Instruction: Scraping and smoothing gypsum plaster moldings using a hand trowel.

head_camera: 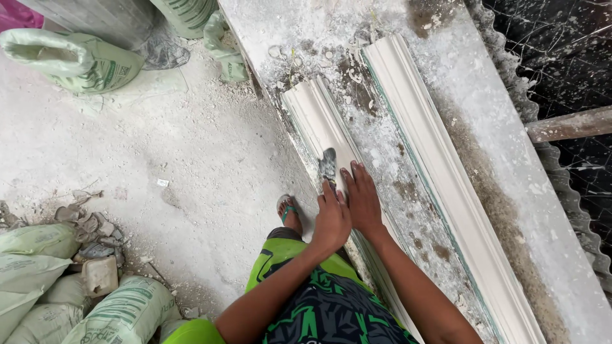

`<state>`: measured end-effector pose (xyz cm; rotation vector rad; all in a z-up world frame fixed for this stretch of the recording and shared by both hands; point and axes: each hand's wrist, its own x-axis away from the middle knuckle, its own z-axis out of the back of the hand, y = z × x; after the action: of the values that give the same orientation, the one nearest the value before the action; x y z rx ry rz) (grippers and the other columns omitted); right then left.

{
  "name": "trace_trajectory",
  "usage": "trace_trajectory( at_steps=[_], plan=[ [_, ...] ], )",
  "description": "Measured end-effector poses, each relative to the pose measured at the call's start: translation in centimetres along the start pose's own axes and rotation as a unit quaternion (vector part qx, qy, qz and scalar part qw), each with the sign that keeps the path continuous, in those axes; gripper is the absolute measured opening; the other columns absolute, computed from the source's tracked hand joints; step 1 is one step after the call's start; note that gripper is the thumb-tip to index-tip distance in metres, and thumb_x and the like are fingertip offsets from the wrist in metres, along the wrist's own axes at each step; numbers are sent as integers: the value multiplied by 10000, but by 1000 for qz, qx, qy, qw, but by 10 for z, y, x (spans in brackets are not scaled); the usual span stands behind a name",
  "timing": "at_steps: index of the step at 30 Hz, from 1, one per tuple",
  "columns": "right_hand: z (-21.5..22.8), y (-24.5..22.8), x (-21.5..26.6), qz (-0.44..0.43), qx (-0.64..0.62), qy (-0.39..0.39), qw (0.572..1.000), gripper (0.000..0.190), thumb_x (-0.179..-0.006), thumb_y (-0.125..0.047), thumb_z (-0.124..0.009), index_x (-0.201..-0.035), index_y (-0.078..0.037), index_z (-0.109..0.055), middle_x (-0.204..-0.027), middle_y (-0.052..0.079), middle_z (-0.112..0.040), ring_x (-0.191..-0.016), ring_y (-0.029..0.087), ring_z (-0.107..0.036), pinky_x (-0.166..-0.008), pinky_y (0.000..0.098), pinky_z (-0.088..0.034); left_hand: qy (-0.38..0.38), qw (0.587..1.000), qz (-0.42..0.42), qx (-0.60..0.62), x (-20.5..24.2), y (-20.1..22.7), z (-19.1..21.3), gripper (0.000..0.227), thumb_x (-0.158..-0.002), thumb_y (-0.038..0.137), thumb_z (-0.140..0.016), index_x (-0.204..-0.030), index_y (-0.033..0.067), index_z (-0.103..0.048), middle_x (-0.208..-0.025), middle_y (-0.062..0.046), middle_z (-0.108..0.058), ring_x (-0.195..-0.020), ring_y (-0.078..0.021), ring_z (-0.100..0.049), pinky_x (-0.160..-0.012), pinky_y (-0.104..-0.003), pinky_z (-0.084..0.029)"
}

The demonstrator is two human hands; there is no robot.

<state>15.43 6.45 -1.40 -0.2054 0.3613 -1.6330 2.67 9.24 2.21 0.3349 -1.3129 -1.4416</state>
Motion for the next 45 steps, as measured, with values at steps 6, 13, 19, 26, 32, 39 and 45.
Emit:
trace_trajectory(
  at_steps=[6,13,19,26,32,39,45],
  plan=[
    [3,-6,-2,-16,-4,8,1000,570,-956,-277,-625,-1460,-43,-495,-1572,233,-400,-1494,420,-350,-1219,517,-294,40,999,-12,1,-74,6,30,746,-969,163,-477,-1589,-29,-109,-1328,-409,-477,-1078,-584,-599,-951,-602,-500],
    [7,-9,-6,-21,-26,28,999,582,-912,-257,-653,-1437,-46,-518,-1557,229,-422,-1472,425,-384,-1208,520,-320,59,998,-28,-25,-87,4,42,731,-994,168,-477,-1590,-46,-111,-1327,-425,-488,-1098,-582,-598,-976,-587,-500],
    [8,-10,-6,-23,-22,36,999,582,-900,-256,-663,-1427,-52,-525,-1544,231,-434,-1459,426,-399,-1199,525,-331,51,997,-57,-23,-134,-21,46,741,-983,166,-498,-1560,-96,-112,-1316,-440,-516,-1111,-558,-608,-976,-575,-504],
    [12,-13,-9,-27,-21,37,999,560,-901,-260,-654,-1410,-56,-540,-1543,216,-438,-1460,410,-404,-1196,519,-332,57,997,-45,-27,-141,4,75,683,-977,139,-479,-1533,-124,-182,-1124,-391,-655,-1000,-500,-689,-912,-535,-554],
    [10,-14,-5,-35,-19,31,999,552,-900,-261,-651,-1403,-59,-546,-1536,216,-449,-1466,396,-390,-1190,517,-327,59,998,-25,-12,-155,46,124,646,-999,193,-476,-1547,-41,-225,-1112,-343,-668,-935,-475,-704,-816,-540,-566],
    [11,-11,2,-30,-24,36,999,553,-894,-275,-657,-1400,-70,-570,-1550,201,-452,-1475,382,-393,-1186,516,-330,77,996,-40,24,-74,1,135,440,-1173,287,-345,-1428,21,-587,-1009,-263,-642,-941,-384,-640,-840,-464,-537],
    [5,-14,4,-51,-28,52,997,546,-871,-280,-654,-1374,-74,-603,-1536,183,-476,-1458,363,-414,-1185,508,-346,44,972,-231,-23,-53,-28,170,339,-1001,203,-620,-1260,-15,-638,-1150,-219,-708,-1063,-323,-706,-911,-403,-552]
  ],
)
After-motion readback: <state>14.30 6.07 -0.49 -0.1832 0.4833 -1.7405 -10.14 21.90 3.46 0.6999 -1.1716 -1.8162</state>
